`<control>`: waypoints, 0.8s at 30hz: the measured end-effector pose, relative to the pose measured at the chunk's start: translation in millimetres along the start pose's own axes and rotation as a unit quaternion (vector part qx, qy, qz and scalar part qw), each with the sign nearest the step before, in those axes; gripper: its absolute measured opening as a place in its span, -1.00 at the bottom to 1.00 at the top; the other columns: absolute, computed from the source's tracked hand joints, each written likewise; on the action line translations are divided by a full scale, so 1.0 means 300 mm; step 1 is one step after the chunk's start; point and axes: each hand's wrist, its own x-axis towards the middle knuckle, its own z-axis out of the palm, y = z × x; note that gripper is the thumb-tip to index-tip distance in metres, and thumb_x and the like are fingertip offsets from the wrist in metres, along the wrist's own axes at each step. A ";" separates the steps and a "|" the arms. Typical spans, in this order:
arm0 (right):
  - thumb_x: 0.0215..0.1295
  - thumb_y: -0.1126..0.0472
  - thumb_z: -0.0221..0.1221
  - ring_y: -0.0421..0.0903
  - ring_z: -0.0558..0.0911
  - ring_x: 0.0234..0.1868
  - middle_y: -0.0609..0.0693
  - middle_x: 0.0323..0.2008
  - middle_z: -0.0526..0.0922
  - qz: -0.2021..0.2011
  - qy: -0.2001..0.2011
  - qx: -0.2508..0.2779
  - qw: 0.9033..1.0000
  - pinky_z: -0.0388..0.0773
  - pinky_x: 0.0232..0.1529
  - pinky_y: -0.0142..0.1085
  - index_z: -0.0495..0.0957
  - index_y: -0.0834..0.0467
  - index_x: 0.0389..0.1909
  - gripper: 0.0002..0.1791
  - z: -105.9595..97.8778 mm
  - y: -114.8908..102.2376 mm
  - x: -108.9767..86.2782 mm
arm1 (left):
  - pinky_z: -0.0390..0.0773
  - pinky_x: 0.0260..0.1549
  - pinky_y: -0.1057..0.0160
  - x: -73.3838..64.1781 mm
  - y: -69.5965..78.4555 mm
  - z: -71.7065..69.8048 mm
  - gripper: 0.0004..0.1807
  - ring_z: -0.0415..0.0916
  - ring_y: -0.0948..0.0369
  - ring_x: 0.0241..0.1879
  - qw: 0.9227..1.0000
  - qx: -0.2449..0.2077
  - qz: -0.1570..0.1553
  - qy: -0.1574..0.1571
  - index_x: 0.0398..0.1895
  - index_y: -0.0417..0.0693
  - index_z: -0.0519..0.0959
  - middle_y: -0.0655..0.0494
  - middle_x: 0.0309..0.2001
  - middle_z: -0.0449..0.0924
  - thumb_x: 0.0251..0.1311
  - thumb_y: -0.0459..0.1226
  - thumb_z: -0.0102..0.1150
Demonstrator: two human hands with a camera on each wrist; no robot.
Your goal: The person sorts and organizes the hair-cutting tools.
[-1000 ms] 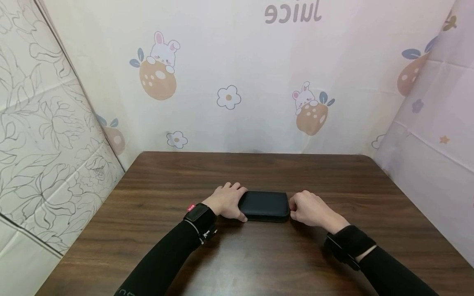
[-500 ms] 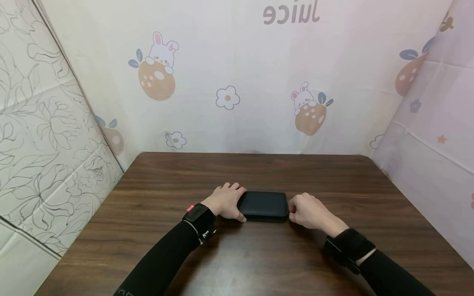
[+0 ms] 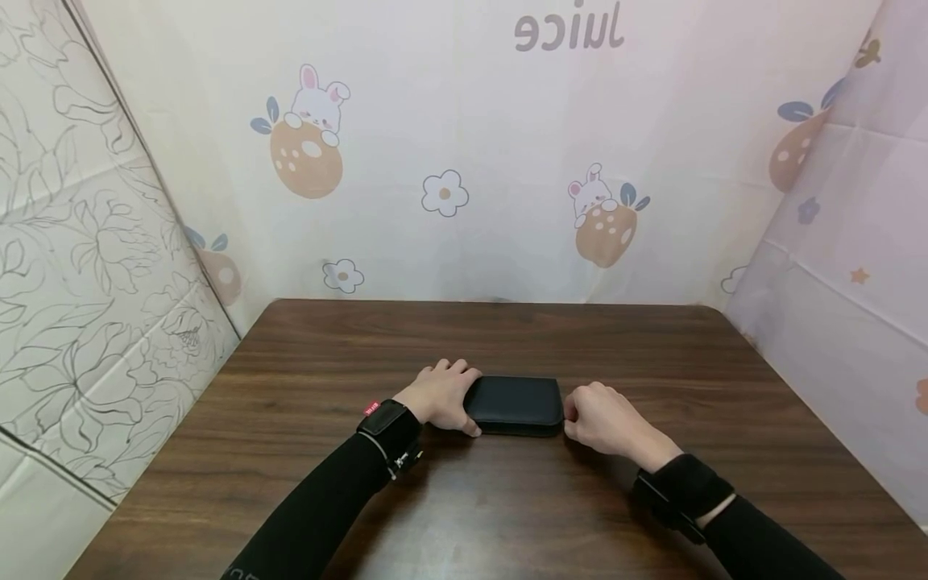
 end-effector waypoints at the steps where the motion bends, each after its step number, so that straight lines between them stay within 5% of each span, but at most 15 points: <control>1: 0.22 0.36 0.28 -0.23 0.36 -0.67 -0.16 -0.70 0.43 -0.001 0.001 -0.001 1.000 0.29 -0.58 -0.34 0.57 0.01 -0.63 -0.72 0.001 0.000 -0.001 | 0.35 0.24 -0.12 0.000 0.000 -0.001 -0.01 0.30 0.00 0.28 1.000 0.001 0.000 0.000 0.52 0.14 0.30 0.07 0.38 0.32 0.03 0.22 0.45; 24: 0.20 0.36 0.29 -0.25 0.35 -0.70 -0.18 -0.74 0.41 -0.011 0.006 -0.011 1.000 0.31 -0.61 -0.35 0.56 0.01 -0.67 -0.70 0.002 -0.013 -0.008 | 0.35 0.24 -0.11 0.000 0.003 0.003 0.00 0.30 0.00 0.28 1.000 0.000 -0.004 0.001 0.52 0.14 0.29 0.08 0.38 0.33 0.02 0.23 0.45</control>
